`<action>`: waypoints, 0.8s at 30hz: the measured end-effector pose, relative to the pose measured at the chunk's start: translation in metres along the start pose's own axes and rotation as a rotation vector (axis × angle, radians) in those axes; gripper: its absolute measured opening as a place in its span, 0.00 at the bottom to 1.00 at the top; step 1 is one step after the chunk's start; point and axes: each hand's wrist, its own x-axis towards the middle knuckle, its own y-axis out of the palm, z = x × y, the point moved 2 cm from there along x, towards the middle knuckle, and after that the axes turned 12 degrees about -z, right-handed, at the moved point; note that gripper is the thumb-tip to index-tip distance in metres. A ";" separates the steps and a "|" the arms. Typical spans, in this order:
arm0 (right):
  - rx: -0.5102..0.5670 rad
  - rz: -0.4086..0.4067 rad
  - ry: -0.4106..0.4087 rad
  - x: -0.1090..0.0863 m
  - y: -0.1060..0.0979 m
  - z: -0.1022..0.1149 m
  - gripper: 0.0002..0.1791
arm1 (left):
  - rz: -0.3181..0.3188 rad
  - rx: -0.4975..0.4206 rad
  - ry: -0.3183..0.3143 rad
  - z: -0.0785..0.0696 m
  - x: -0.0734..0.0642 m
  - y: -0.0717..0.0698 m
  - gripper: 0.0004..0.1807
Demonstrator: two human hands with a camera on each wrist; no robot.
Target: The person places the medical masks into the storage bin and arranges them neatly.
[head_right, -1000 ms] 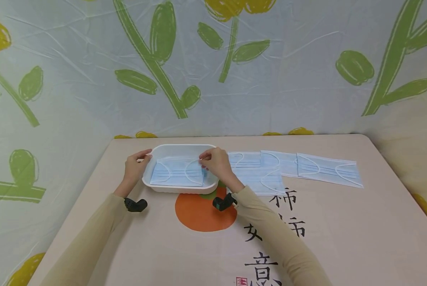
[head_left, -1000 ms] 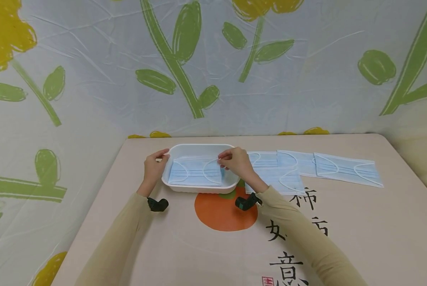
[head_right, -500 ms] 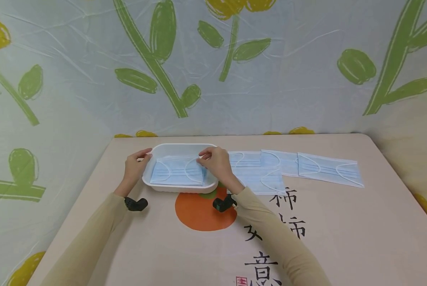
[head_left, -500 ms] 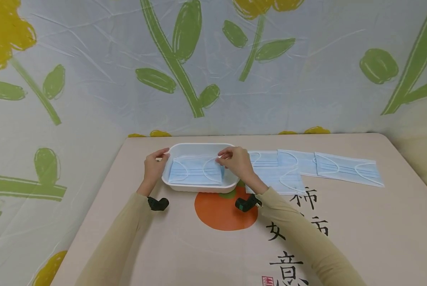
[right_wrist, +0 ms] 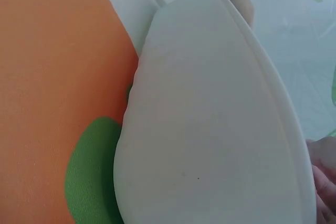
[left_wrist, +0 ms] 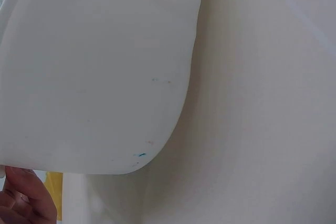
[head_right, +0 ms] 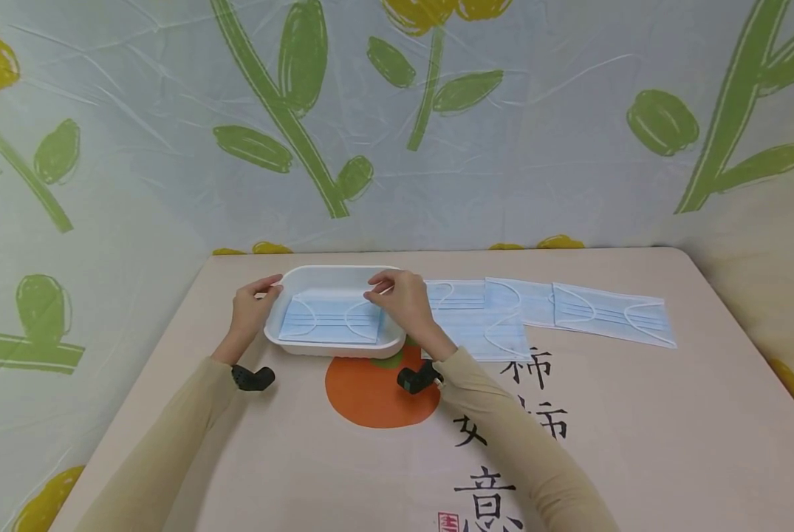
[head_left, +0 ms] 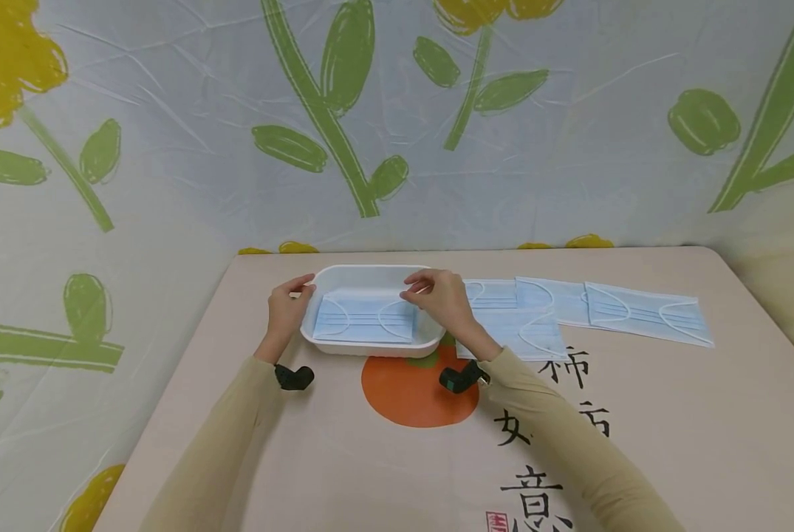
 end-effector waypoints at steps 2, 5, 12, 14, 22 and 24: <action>0.003 0.004 -0.011 -0.001 -0.002 0.001 0.14 | 0.001 0.005 -0.005 0.000 0.000 0.000 0.17; 0.002 0.010 -0.027 -0.003 -0.006 0.002 0.13 | 0.005 0.010 -0.016 -0.001 -0.001 0.000 0.17; 0.001 -0.011 -0.025 -0.008 -0.017 -0.002 0.12 | 0.005 0.007 -0.020 -0.002 -0.001 -0.001 0.17; -0.003 -0.017 -0.029 -0.010 -0.020 -0.004 0.12 | 0.002 0.003 -0.020 -0.001 0.000 -0.001 0.17; 0.003 -0.035 -0.054 -0.019 -0.035 -0.007 0.11 | 0.006 -0.005 -0.017 0.000 0.000 -0.001 0.17; 0.005 -0.045 -0.060 -0.021 -0.039 -0.008 0.10 | 0.005 0.000 -0.019 0.000 0.000 -0.002 0.17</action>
